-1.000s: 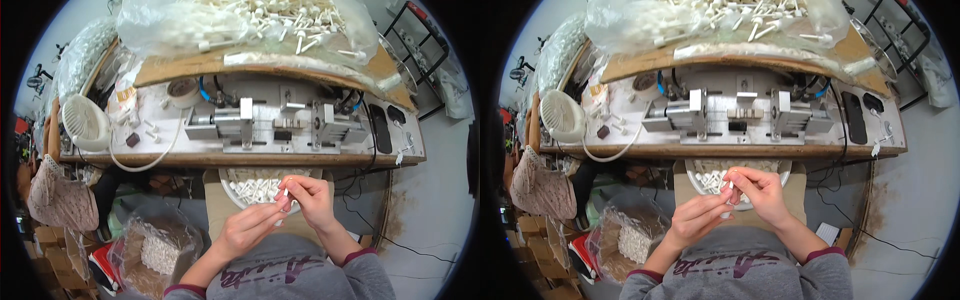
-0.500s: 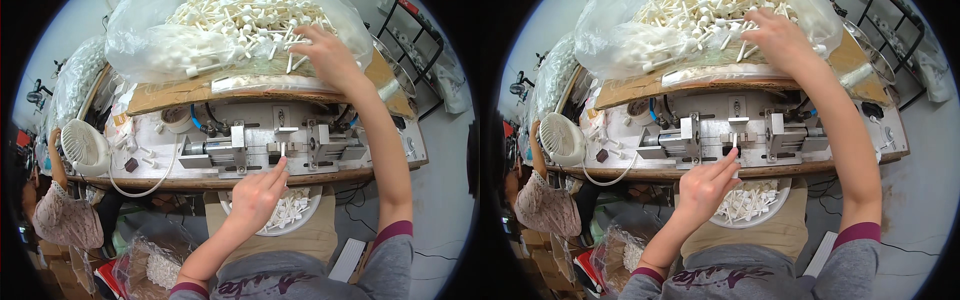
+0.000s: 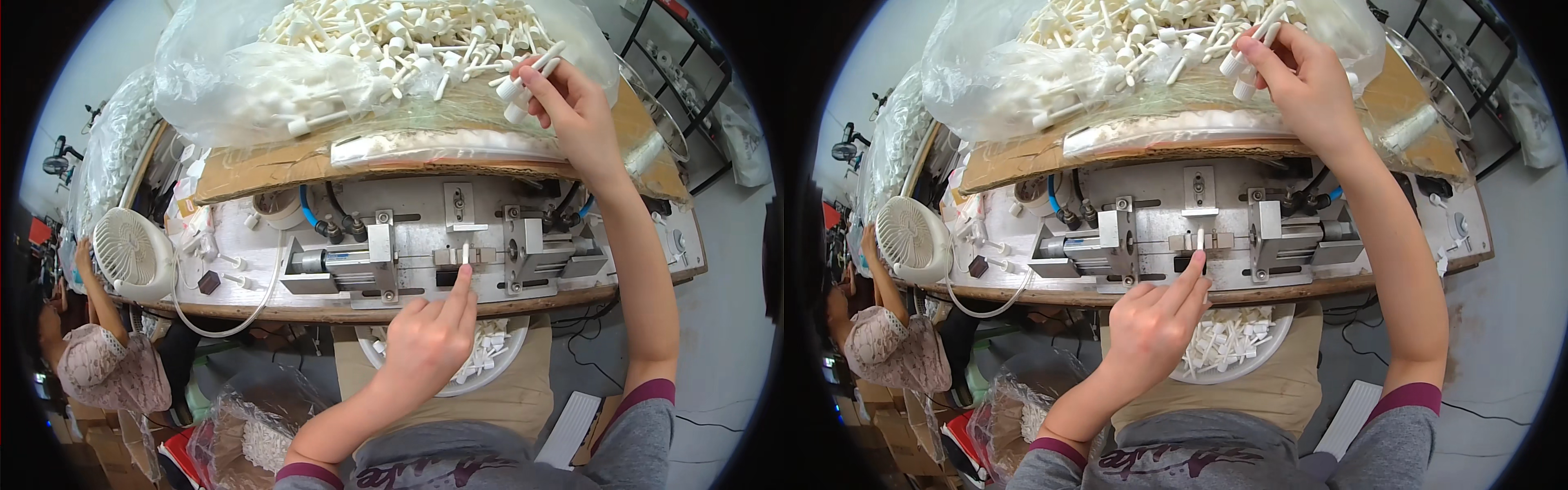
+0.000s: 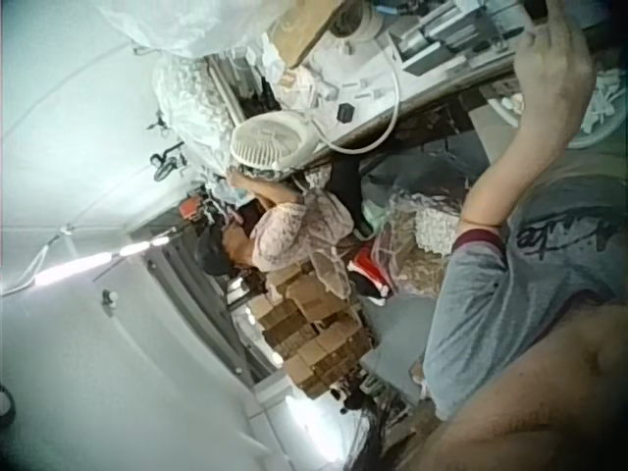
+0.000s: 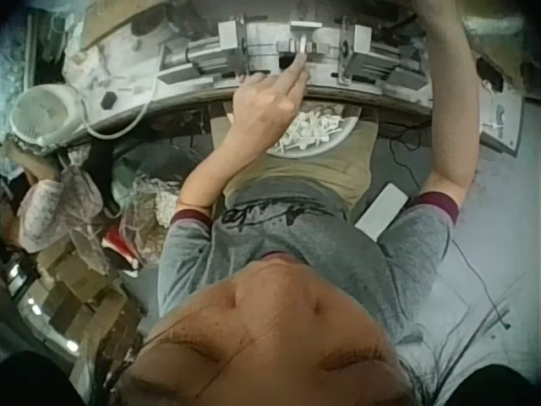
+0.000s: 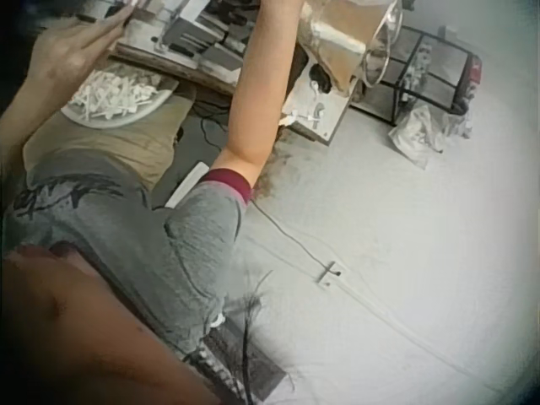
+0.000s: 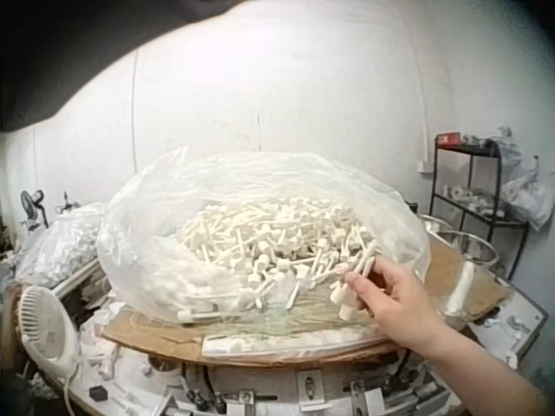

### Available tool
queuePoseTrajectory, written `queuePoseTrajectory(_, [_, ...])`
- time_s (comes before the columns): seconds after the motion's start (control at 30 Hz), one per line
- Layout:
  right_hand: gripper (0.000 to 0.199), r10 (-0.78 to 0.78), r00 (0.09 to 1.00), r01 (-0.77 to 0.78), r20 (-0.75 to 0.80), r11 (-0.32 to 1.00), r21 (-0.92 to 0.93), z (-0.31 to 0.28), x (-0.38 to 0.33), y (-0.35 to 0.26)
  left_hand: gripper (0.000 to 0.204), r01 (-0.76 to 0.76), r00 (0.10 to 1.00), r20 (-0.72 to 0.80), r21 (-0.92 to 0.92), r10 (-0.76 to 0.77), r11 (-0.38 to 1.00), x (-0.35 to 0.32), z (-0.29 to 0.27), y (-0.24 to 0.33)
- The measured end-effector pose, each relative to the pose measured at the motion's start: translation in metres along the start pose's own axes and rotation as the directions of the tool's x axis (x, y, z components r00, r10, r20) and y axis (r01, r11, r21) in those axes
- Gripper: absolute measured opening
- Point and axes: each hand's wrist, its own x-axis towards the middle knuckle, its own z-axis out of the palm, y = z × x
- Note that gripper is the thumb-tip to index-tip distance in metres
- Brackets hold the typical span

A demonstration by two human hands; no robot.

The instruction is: The person is assembling small white plastic sprayer or pump components using a mechanical press on a workbench.

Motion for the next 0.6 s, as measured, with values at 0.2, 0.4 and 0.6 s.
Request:
queuePoseTrajectory(0.2, [0.023,0.064,0.998,-0.061,-0.028,0.995,0.081,-0.004,-0.016,-0.019,0.029,0.054,0.999,-0.013,0.052,-0.053,0.997,-0.004,-0.005,0.004])
queuePoseTrajectory(0.4, [0.02,0.132,0.991,-0.131,0.004,0.978,0.161,0.005,-0.047,-0.04,0.03,0.1,0.995,-0.005,-0.014,-0.1,0.995,-0.002,-0.002,0.001])
queuePoseTrajectory(0.6, [0.021,0.252,0.964,-0.263,0.081,0.944,0.199,0.002,-0.076,-0.053,0.027,0.108,0.994,-0.001,-0.058,-0.108,0.992,0.001,0.003,-0.011])
